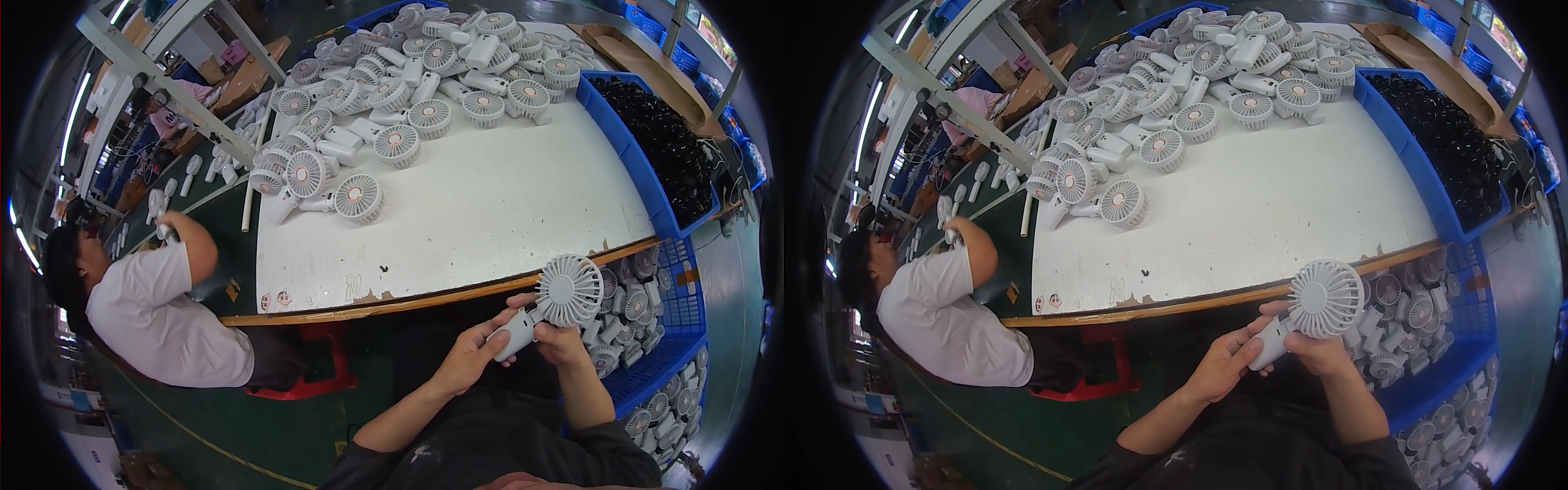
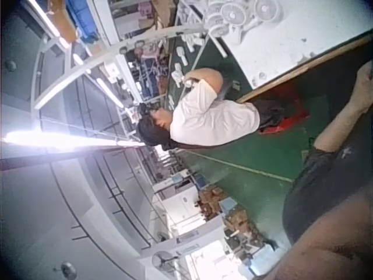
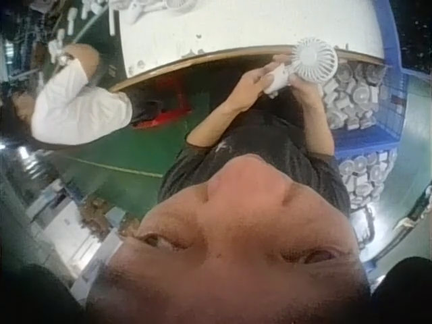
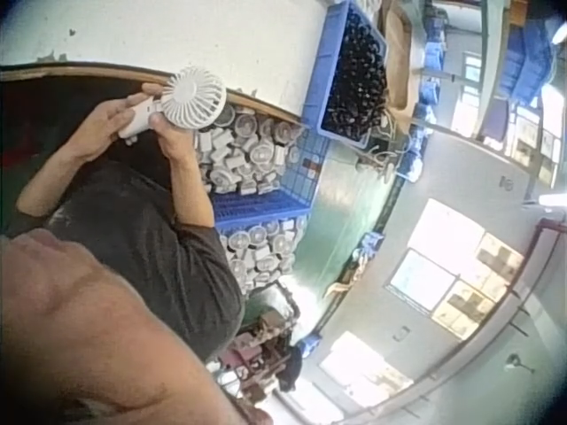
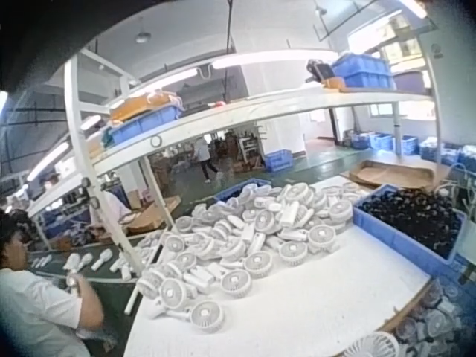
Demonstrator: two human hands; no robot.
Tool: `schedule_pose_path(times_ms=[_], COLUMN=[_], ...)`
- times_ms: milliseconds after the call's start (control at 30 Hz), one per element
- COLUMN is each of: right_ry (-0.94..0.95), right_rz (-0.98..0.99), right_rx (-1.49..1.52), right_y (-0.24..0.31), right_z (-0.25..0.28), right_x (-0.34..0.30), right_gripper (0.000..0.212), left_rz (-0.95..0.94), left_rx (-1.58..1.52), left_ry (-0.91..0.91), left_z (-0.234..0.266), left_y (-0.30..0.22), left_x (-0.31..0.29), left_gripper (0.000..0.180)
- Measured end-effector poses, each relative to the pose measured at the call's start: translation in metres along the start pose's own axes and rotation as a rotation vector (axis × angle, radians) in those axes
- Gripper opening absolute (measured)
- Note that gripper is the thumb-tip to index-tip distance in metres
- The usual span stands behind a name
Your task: The person assembles small handheld electric fans by hand, taking plastic housings, fan blades, and power buttons from component bins and fitting them together.
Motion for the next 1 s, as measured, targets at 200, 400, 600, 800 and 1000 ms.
schedule_pose_path(times_ms=[200, 400, 600, 800, 1000], right_ry=[-0.02, 0.0, -0.055, -0.269, -0.547], right_rz=[-0.024, -0.043, -0.01, -0.004, 0.046], right_rx=[0.071, -0.048, -0.093, -0.238, -0.354], right_y=[0.0, 0.003, 0.012, 0.032, 0.038], right_z=[-0.004, -0.003, 0.002, 0.032, 0.066], right_x=[0.0, -0.008, -0.019, -0.055, -0.106], right_gripper=[0.06, 0.058, 0.058, 0.059, 0.056], left_rz=[0.018, 0.008, 0.055, -0.232, -0.383], left_rx=[0.007, 0.054, 0.168, 0.606, 1.296], left_ry=[0.005, 0.067, 0.14, -0.21, -0.716], left_z=[-0.002, -0.005, 0.001, 0.031, 0.086], left_y=[-0.001, -0.003, 0.003, -0.067, -0.155], left_x=[-0.002, -0.002, -0.006, -0.027, -0.054], left_gripper=[0.052, 0.054, 0.05, 0.034, 0.043])
Point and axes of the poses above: each hand's wrist, its own x-axis towards the middle knuckle, its own z-axis out of the back of the hand, y = z × x, the point moved 6 cm from there along x, towards the middle knuckle, and after that the axes turned 14 degrees about y, right-handed, at the moved point
